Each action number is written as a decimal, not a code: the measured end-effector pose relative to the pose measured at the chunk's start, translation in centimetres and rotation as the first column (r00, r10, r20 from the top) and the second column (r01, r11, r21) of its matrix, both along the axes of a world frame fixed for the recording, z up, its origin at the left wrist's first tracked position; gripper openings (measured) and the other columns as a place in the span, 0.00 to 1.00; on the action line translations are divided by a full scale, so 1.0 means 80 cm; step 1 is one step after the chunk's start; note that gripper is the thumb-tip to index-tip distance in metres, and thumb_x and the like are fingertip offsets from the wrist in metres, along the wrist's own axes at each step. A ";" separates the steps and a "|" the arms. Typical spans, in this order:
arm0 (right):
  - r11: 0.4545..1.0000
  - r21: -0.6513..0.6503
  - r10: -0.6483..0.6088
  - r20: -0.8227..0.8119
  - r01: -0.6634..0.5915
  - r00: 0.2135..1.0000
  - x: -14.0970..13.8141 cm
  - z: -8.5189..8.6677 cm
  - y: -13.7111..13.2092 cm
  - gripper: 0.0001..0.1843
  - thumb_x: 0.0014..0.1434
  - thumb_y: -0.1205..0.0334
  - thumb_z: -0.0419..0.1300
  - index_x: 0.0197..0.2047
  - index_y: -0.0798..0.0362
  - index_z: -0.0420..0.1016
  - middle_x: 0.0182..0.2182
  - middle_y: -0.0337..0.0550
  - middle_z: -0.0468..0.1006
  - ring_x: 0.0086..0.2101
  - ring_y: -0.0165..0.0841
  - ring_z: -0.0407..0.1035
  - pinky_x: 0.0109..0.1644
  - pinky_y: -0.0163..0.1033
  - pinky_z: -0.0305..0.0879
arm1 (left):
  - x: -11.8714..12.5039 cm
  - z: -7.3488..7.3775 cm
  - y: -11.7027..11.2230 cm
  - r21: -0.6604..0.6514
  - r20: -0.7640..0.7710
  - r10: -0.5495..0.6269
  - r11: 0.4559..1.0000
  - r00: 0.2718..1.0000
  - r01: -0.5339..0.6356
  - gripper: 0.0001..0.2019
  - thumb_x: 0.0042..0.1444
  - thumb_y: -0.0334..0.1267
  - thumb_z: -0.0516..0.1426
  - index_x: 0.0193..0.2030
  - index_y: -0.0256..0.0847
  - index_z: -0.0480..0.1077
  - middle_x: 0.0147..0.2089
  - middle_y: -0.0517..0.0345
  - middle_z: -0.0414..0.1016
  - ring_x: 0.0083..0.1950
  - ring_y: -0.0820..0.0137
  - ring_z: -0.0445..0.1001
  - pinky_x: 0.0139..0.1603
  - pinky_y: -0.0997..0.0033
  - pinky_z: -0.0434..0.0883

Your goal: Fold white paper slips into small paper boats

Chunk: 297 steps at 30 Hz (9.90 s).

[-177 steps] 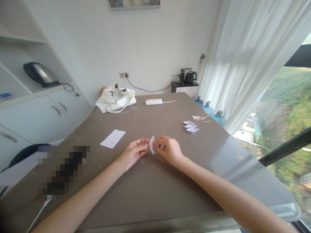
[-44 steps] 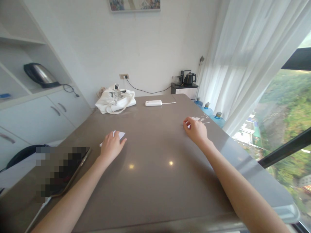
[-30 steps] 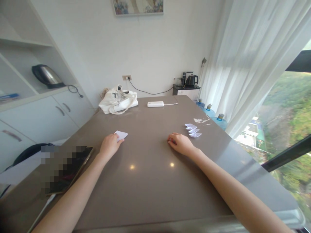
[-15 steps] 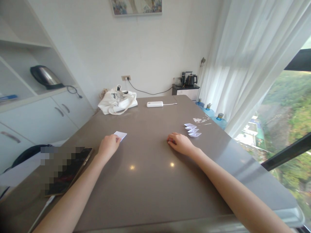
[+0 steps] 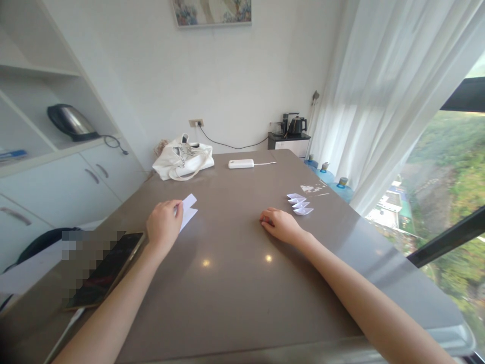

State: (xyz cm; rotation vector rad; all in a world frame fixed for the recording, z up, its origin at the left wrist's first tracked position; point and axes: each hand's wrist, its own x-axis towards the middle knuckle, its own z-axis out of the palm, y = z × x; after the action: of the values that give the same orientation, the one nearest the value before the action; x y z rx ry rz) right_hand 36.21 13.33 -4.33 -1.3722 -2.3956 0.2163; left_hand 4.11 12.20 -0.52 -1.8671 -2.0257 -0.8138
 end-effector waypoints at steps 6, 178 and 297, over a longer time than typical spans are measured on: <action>0.992 -0.126 -0.046 -0.342 0.002 0.938 -0.020 -0.002 -0.007 0.13 0.57 0.55 0.57 0.39 0.54 0.76 0.32 0.46 0.78 0.29 0.33 0.70 0.35 0.37 0.65 | 0.042 -0.021 -0.006 0.101 0.743 -0.395 0.865 0.540 0.492 0.14 0.55 0.46 0.54 0.37 0.36 0.70 0.37 0.49 0.78 0.38 0.65 0.76 0.37 0.71 0.70; 0.885 -0.400 -0.224 -0.815 -0.239 0.534 -0.053 0.019 -0.029 0.13 0.48 0.54 0.63 0.24 0.56 0.70 0.20 0.37 0.71 0.23 0.27 0.64 0.27 0.32 0.56 | 0.074 -0.037 -0.017 0.043 0.969 -0.201 0.710 0.144 0.703 0.13 0.50 0.45 0.60 0.32 0.34 0.73 0.29 0.55 0.75 0.29 0.72 0.71 0.33 0.73 0.68; 0.972 -0.179 0.056 -0.444 -0.150 0.894 -0.074 0.006 -0.050 0.15 0.55 0.64 0.49 0.19 0.55 0.55 0.18 0.33 0.52 0.22 0.24 0.48 0.25 0.31 0.45 | 0.084 -0.037 -0.030 -0.063 0.549 -0.653 0.590 0.521 0.805 0.10 0.54 0.43 0.58 0.31 0.37 0.70 0.30 0.60 0.67 0.31 0.72 0.68 0.33 0.74 0.66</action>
State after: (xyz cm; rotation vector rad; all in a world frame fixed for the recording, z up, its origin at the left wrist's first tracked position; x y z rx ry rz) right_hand 30.32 9.29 -3.86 -1.1287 -2.1059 0.7442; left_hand 10.84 9.79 -3.48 -3.0859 -1.5477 -1.3255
